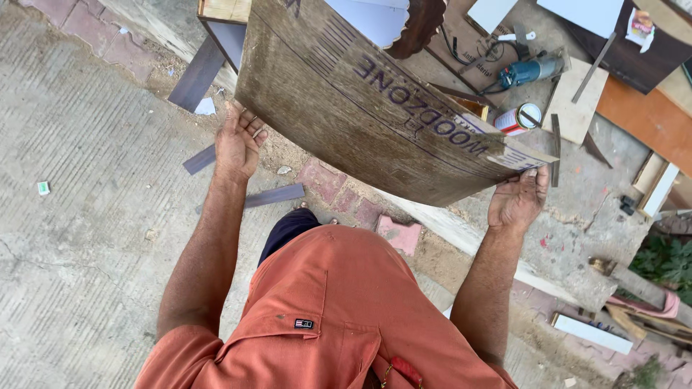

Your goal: The person applies glue to a wooden frame using a small stick, then places a dark wood veneer panel onto the frame and presses it down. They use a hammer to tap the panel into place and then pick up a smaller strip of veneer.

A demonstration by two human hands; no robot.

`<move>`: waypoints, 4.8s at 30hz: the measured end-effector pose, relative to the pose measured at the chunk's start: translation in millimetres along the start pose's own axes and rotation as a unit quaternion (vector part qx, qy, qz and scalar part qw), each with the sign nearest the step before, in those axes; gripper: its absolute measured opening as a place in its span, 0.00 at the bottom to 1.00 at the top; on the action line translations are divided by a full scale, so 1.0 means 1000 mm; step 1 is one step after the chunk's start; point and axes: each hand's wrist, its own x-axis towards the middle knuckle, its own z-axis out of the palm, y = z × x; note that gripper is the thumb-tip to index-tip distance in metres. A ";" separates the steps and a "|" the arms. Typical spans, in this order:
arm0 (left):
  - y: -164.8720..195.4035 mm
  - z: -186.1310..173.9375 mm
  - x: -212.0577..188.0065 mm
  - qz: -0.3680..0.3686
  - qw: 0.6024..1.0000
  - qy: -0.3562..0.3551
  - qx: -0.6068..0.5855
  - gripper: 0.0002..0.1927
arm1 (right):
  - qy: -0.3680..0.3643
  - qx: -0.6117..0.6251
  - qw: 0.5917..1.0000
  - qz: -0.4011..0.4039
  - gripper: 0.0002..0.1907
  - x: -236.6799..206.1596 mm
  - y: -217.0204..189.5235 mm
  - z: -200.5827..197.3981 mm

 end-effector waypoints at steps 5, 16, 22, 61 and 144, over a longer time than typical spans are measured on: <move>0.006 -0.027 0.007 0.017 0.998 0.054 0.033 0.25 | -0.002 -0.035 0.999 -0.014 0.16 0.004 0.018 -0.003; 0.058 -0.043 -0.007 -0.089 0.996 0.011 -0.009 0.34 | -0.095 -0.056 0.991 -0.076 0.19 0.000 0.027 0.036; 0.083 -0.040 -0.029 -0.038 0.999 -0.026 0.023 0.32 | -0.125 -0.061 0.988 -0.073 0.20 0.005 0.023 0.064; 0.183 -0.072 0.074 0.142 0.984 0.049 0.096 0.11 | -0.127 -0.322 0.912 0.222 0.31 0.046 0.062 0.169; 0.173 0.054 0.490 0.125 0.960 -0.052 0.243 0.11 | -0.007 -0.456 0.881 0.125 0.19 0.383 0.236 0.146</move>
